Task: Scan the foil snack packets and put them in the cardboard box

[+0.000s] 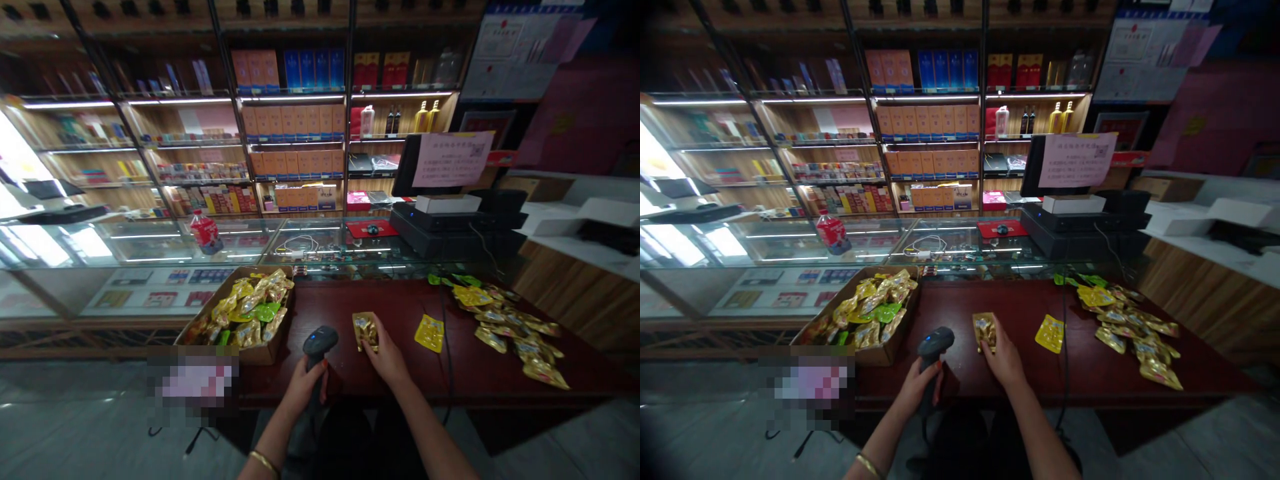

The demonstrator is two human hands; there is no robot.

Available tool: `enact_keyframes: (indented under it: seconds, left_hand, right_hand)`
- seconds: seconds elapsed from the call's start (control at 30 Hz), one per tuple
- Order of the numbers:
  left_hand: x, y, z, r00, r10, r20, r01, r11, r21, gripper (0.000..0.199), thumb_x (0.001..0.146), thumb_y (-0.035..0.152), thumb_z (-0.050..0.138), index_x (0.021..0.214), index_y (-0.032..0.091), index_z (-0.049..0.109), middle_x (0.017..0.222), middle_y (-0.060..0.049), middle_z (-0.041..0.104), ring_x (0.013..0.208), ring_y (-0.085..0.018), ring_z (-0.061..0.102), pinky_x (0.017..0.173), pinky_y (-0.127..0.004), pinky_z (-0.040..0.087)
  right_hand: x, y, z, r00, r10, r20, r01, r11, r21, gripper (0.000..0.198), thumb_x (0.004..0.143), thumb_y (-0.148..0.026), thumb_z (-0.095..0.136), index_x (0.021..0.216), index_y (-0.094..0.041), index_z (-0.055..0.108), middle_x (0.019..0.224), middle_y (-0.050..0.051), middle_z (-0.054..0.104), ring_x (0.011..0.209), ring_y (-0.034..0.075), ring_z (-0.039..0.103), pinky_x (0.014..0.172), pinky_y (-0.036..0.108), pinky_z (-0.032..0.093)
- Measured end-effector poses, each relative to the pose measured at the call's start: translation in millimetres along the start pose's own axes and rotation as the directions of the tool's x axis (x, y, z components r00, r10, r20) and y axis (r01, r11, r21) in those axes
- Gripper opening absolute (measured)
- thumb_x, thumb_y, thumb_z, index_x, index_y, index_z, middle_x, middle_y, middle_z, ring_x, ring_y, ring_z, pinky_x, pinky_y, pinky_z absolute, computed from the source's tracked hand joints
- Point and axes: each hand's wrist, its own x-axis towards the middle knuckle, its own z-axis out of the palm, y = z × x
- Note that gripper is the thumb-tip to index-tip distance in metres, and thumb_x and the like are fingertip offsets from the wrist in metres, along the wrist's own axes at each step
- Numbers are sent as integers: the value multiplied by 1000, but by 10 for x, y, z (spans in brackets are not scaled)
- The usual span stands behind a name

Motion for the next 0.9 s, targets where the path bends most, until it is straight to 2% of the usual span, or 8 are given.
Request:
enact_keyframes:
  seconds: [0.1,0.17,0.23,0.33,0.4,0.57,0.77,0.9]
  left_hand:
    - [-6,-17,-17,999,3,33,-4,1000,13,58,69,68,79,90,18,57,48,6,58,30,-11,48,31,-20,35]
    - [-2,-35,-43,1000,13,27,-14,999,31,55,70,68,78,80,19,56,46,4,57,30,-11,49,32,-20,34]
    - [12,-45,-68,1000,25,11,-26,998,48,53,71,67,78,73,19,56,45,4,56,30,-11,49,32,-20,35]
    - [-5,-12,-57,999,23,44,-25,998,57,52,72,66,78,73,19,56,46,4,57,31,-11,49,34,-21,37]
    - [-44,35,-21,996,15,85,-21,997,68,52,72,67,77,73,20,55,46,4,57,31,-11,49,33,-21,36]
    - [-111,111,25,992,39,116,-49,995,87,52,76,66,76,73,19,55,44,4,56,31,-9,46,34,-19,31]
    - [-110,107,-2,985,25,170,-38,996,79,54,75,68,75,80,17,58,43,4,56,31,-10,47,35,-19,31]
    - [-104,121,-5,983,24,184,-36,998,58,53,76,68,75,76,17,57,43,3,57,31,-10,47,35,-20,30]
  right_hand:
    - [6,-5,3,994,96,-46,-88,986,142,90,88,-39,60,164,-22,15,145,14,62,125,27,66,103,43,54]
    - [36,-10,17,986,137,-97,-117,974,194,93,82,-38,65,162,-19,21,134,13,69,119,27,70,101,44,56]
    - [75,-10,21,984,123,-130,-95,975,202,80,78,-37,67,152,-18,42,129,13,71,117,28,70,101,44,55]
    - [83,-13,-6,988,85,-133,-65,987,148,45,80,-38,65,121,-21,66,117,12,75,108,28,72,97,42,56]
    - [57,-16,-32,990,88,-107,-72,988,138,34,84,-40,62,112,-23,69,110,10,77,101,27,73,93,40,57]
    - [16,20,-47,990,138,40,-143,972,186,35,88,-41,56,118,-25,64,102,5,80,91,24,76,82,34,57]
    - [17,31,-43,986,157,49,-164,971,177,32,87,-41,59,114,-25,66,101,5,80,91,23,76,81,32,56]
    - [26,24,-64,982,183,55,-190,967,171,28,84,-37,61,108,-25,68,101,6,80,91,24,76,82,32,56]
